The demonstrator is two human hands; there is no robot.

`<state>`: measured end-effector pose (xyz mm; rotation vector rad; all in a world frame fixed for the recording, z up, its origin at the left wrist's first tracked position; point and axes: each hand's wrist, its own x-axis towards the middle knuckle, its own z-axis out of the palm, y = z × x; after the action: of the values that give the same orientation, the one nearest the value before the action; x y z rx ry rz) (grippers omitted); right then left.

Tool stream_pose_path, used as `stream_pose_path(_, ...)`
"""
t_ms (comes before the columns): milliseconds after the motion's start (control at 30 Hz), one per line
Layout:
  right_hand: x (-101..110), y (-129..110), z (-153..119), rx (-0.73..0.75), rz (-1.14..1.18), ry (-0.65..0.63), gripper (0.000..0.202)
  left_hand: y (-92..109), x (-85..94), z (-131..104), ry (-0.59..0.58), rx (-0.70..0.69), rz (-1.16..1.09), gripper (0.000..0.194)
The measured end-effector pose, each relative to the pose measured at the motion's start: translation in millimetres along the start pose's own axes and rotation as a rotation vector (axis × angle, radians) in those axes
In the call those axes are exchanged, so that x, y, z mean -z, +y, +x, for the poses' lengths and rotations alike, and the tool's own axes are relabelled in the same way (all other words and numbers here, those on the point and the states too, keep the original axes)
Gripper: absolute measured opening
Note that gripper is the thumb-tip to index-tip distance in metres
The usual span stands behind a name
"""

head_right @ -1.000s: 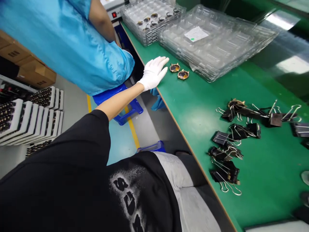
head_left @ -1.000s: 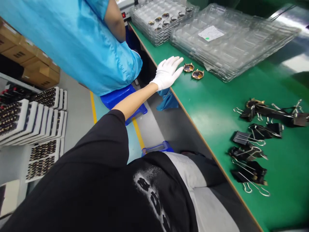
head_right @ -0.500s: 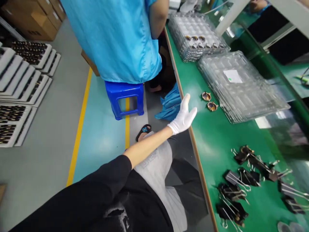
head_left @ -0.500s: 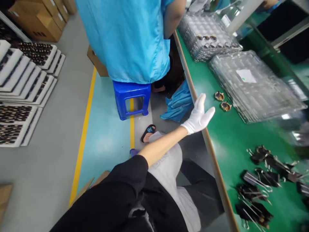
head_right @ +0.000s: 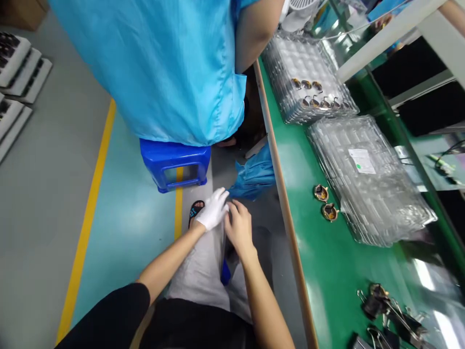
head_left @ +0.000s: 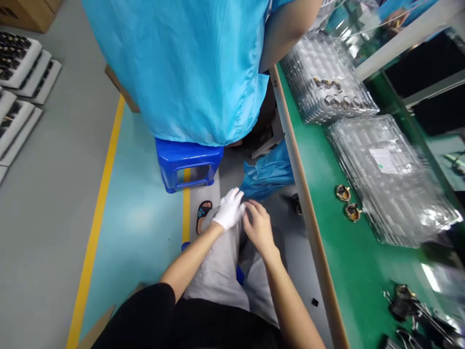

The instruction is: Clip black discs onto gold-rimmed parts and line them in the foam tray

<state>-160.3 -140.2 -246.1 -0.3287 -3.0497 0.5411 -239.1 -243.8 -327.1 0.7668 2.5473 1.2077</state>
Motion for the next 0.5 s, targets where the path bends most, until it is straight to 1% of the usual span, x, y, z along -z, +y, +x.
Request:
stream_pose_path(67, -23, 11, 66, -0.048, 0.001, -0.055, 0.034, -23, 32.6, 16, 0.017, 0.040, 0.065, 0.052)
stream_pose_path(133, -39, 18, 128, -0.104, 0.006, -0.107, 0.025, -42, 63.6, 37, -0.019, 0.054, 0.123, 0.053)
stream_pose_path(167, -44, 19, 153, -0.132, 0.010, -0.119, 0.024, -48, 76.3, 48, -0.062, 0.052, 0.151, 0.052)
stream_pose_path(200, -46, 17, 171, -0.156, 0.017, -0.117, 0.025, -51, 86.0, 60, -0.118, 0.047, 0.179, 0.050)
stream_pose_path(233, -44, 14, 182, -0.176, 0.027, -0.101, 0.025, -52, 92.4, 71, -0.187, 0.043, 0.211, 0.048)
stream_pose_path(267, -39, 9, 185, -0.190, 0.040, -0.074, 0.025, -50, 95.4, 82, -0.263, 0.039, 0.245, 0.044)
stream_pose_path(300, -31, 2, 179, -0.199, 0.054, -0.036, 0.027, -46, 95.2, 92, -0.343, 0.039, 0.282, 0.041)
stream_pose_path(333, -20, -6, 165, -0.201, 0.066, 0.012, 0.034, -42, 92.2, 103, -0.422, 0.042, 0.320, 0.038)
stream_pose_path(367, -9, -14, 146, -0.199, 0.077, 0.059, 0.038, -37, 86.9, 113, -0.497, 0.047, 0.357, 0.036)
stream_pose_path(400, 2, -23, 123, -0.194, 0.082, 0.110, 0.038, -32, 80.0, 124, -0.561, 0.053, 0.391, 0.035)
stream_pose_path(433, 13, -30, 99, -0.158, 0.073, 0.187, 0.036, -29, 71.8, 135, -0.614, 0.060, 0.419, 0.036)
stream_pose_path(467, 22, -35, 76, -0.038, 0.008, 0.380, 0.036, -27, 62.5, 148, -0.651, 0.067, 0.441, 0.037)
stream_pose_path(500, 31, -38, 58, 0.028, -0.069, 0.541, 0.043, -26, 52.4, 161, -0.673, 0.076, 0.458, 0.039)
